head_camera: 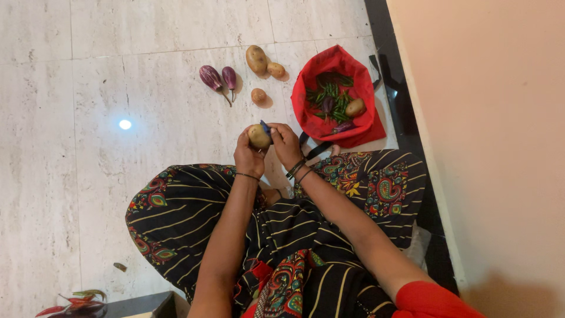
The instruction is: The person sits on the floor and peels several potatoes using a peeler. They handle each potato one at a time, rotating it to remove the skin, and place the peeled potatoes into a red bag nearby.
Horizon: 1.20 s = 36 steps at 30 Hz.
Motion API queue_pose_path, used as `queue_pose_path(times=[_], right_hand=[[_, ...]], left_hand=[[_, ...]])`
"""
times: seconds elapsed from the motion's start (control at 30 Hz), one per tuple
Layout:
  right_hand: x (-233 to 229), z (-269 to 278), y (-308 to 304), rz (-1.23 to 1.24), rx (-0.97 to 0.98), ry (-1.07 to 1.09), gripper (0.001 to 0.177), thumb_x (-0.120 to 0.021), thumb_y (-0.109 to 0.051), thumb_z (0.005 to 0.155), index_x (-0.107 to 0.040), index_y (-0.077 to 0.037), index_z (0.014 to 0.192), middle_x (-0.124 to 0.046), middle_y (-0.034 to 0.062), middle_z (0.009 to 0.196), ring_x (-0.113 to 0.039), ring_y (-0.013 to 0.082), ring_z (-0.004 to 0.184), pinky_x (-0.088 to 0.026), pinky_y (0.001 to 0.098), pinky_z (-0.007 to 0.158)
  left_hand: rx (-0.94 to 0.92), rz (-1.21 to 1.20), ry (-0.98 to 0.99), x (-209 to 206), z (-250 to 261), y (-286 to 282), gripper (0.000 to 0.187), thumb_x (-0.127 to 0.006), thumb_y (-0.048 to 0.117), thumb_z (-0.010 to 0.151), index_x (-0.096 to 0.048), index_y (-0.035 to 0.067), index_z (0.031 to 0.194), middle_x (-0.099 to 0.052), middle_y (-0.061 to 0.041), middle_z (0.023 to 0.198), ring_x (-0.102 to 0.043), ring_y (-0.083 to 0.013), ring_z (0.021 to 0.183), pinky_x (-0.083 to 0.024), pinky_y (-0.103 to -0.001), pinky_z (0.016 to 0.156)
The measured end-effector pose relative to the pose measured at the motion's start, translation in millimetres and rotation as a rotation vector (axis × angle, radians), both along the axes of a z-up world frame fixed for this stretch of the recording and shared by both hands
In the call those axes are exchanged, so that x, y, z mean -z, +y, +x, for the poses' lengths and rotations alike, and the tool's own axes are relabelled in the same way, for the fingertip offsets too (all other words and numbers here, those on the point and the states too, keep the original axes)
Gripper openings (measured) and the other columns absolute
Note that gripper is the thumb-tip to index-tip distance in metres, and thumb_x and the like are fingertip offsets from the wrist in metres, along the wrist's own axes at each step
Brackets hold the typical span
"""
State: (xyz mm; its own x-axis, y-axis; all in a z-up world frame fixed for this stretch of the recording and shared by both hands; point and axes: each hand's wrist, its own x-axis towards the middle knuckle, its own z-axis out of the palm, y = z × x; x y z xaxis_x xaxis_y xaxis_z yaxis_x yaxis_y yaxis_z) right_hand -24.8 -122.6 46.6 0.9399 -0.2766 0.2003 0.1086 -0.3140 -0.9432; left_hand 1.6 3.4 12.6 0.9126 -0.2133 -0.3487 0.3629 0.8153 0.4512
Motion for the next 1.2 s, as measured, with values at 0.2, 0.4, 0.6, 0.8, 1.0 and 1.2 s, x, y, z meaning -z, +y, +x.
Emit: queue_pose_path(times=[0.2, 0.4, 0.6, 0.8, 1.0, 1.2], right_hand=[[-0.3, -6.3, 9.0, -0.035, -0.16, -0.13, 0.024, -0.054, -0.011, 0.106, -0.07, 0.002, 0.118, -0.069, 0.0091, 0.112, -0.068, 0.0175, 0.105, -0.052, 0.0296, 0.092], [16.6, 0.9, -0.2, 0.627, -0.471, 0.254, 0.034, -0.056, -0.033, 0.117, -0.064, 0.0, 0.121, -0.061, 0.0016, 0.109, -0.056, 0.0057, 0.102, -0.049, 0.0251, 0.092], [-18.9, 1.7, -9.0, 0.51, -0.583, 0.351, 0.066, -0.083, -0.035, 0.089, -0.052, -0.006, 0.139, -0.059, 0.0024, 0.123, -0.058, 0.0102, 0.113, -0.05, 0.0278, 0.1], [-29.5, 12.9, -1.3, 0.261, -0.531, 0.246, 0.075, -0.086, -0.03, 0.083, -0.052, -0.007, 0.146, -0.061, 0.003, 0.135, -0.057, 0.0118, 0.123, -0.045, 0.0292, 0.108], [-11.4, 104.3, -41.1, -0.386, -0.026, -0.059, 0.072, -0.089, -0.024, 0.076, -0.059, -0.008, 0.139, -0.064, 0.0127, 0.129, -0.06, 0.0285, 0.121, -0.049, 0.0389, 0.105], [9.6, 203.5, -98.4, -0.636, 0.046, -0.169, 0.073, -0.09, -0.021, 0.074, -0.058, -0.011, 0.139, -0.06, 0.0168, 0.127, -0.057, 0.0365, 0.121, -0.047, 0.0445, 0.104]], left_hand=[[-0.039, -0.04, 0.043, 26.9, 10.9, 0.4, 0.019, -0.061, 0.022, 0.105, -0.062, 0.008, 0.118, -0.062, -0.007, 0.117, -0.059, -0.0231, 0.11, -0.05, -0.039, 0.097], [-0.086, 0.001, 0.011, 17.2, 11.3, 5.0, 0.063, -0.058, 0.019, 0.086, -0.046, 0.011, 0.148, -0.051, -0.008, 0.142, -0.053, -0.0222, 0.121, -0.046, -0.039, 0.106], [-0.191, 0.172, 0.006, 0.1, 12.5, 3.1, 0.073, -0.06, 0.045, 0.096, -0.031, 0.016, 0.157, -0.037, -0.008, 0.155, -0.035, -0.0218, 0.144, -0.031, -0.04, 0.119], [-0.234, 0.372, 0.181, -0.3, 16.1, 3.5, 0.077, -0.053, 0.062, 0.093, -0.033, 0.017, 0.153, -0.038, -0.01, 0.153, -0.036, -0.0285, 0.138, -0.034, -0.045, 0.11], [-0.114, 0.454, 0.196, 4.3, 17.7, -7.0, 0.076, -0.055, 0.06, 0.092, -0.039, 0.017, 0.152, -0.041, -0.011, 0.147, -0.041, -0.0258, 0.128, -0.038, -0.042, 0.101], [-0.04, 0.489, 0.138, 6.0, 17.7, -12.6, 0.066, -0.055, 0.055, 0.095, -0.042, 0.017, 0.148, -0.045, -0.005, 0.144, -0.044, -0.0213, 0.128, -0.039, -0.043, 0.104]])
